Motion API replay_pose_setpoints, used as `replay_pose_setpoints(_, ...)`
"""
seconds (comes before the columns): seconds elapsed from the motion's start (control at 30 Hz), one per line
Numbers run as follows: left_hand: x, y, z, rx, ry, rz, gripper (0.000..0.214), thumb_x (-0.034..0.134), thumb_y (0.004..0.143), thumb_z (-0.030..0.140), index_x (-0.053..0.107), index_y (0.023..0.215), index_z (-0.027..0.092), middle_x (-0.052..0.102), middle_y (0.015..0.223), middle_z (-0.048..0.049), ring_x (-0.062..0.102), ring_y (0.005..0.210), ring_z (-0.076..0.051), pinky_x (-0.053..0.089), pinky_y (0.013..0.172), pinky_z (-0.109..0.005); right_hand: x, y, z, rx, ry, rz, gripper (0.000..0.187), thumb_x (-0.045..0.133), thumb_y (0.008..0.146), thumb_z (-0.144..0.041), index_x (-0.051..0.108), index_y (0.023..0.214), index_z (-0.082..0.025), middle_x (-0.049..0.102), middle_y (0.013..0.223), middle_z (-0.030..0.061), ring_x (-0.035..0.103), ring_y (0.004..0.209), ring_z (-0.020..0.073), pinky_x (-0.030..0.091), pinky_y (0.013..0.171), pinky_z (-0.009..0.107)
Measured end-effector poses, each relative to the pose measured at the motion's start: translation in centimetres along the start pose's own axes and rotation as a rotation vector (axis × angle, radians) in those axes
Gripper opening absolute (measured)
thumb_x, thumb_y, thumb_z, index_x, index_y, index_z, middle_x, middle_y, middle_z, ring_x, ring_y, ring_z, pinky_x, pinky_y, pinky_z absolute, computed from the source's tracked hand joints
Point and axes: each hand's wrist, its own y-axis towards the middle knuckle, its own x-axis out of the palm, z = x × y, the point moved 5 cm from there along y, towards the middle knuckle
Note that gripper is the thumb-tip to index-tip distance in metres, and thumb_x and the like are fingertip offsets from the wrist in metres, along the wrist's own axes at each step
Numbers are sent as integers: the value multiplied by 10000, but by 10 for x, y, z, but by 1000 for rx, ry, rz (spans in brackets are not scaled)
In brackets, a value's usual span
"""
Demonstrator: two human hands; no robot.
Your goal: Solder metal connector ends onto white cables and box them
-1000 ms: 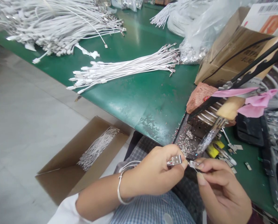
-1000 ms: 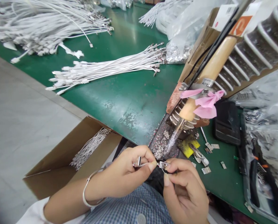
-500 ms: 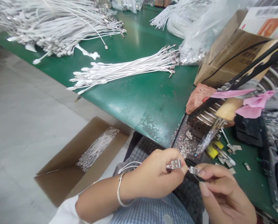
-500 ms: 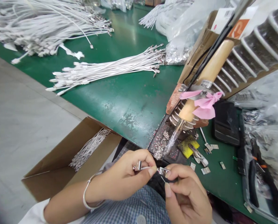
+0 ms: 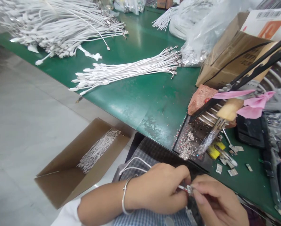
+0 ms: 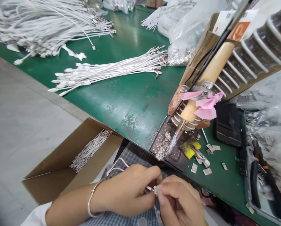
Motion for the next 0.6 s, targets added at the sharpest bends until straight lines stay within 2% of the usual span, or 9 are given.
replay_pose_setpoints(0.1,-9,-5,2,22,-154,74,117,594,823,204,563,934,194,545,616,51,465,498,-90,321,473,-182,-4,-2,6,75,55,102,188,588,905,-39,649,995,-192,690,806,23,683,667,124,567,561,179)
replay_pose_setpoints(0.2,-17,-8,4,42,-291,119,102,594,919,278,570,927,180,486,586,72,404,473,-64,299,461,-164,-7,-6,11,122,60,165,186,602,909,-29,651,979,-194,684,807,16,671,650,106,547,550,156)
replay_pose_setpoints(0.37,-23,-9,6,60,-290,156,150,543,984,274,619,930,157,485,592,64,388,480,-56,303,482,-164,-7,-12,16,185,55,231,149,617,942,-96,682,1025,-201,703,867,32,699,725,121,574,615,173)
replay_pose_setpoints(0.47,-25,-8,5,51,-290,180,157,538,988,267,621,918,154,505,606,56,401,488,-56,302,477,-162,-10,-14,19,253,65,299,105,604,966,-131,642,1029,-206,684,844,18,667,690,108,569,619,182)
replay_pose_setpoints(0.53,-26,-7,4,49,-306,200,160,529,994,258,612,910,151,498,611,58,396,495,-53,294,471,-157,-11,-12,16,196,14,308,108,597,954,-101,612,988,-202,654,826,13,646,712,109,554,611,184)
replay_pose_setpoints(0.6,-28,-5,2,45,-316,223,162,527,1001,254,596,897,151,461,594,71,370,492,-48,277,466,-151,-12,-8,11,82,-117,295,134,619,915,-61,620,951,-190,628,895,35,647,802,123,551,626,196)
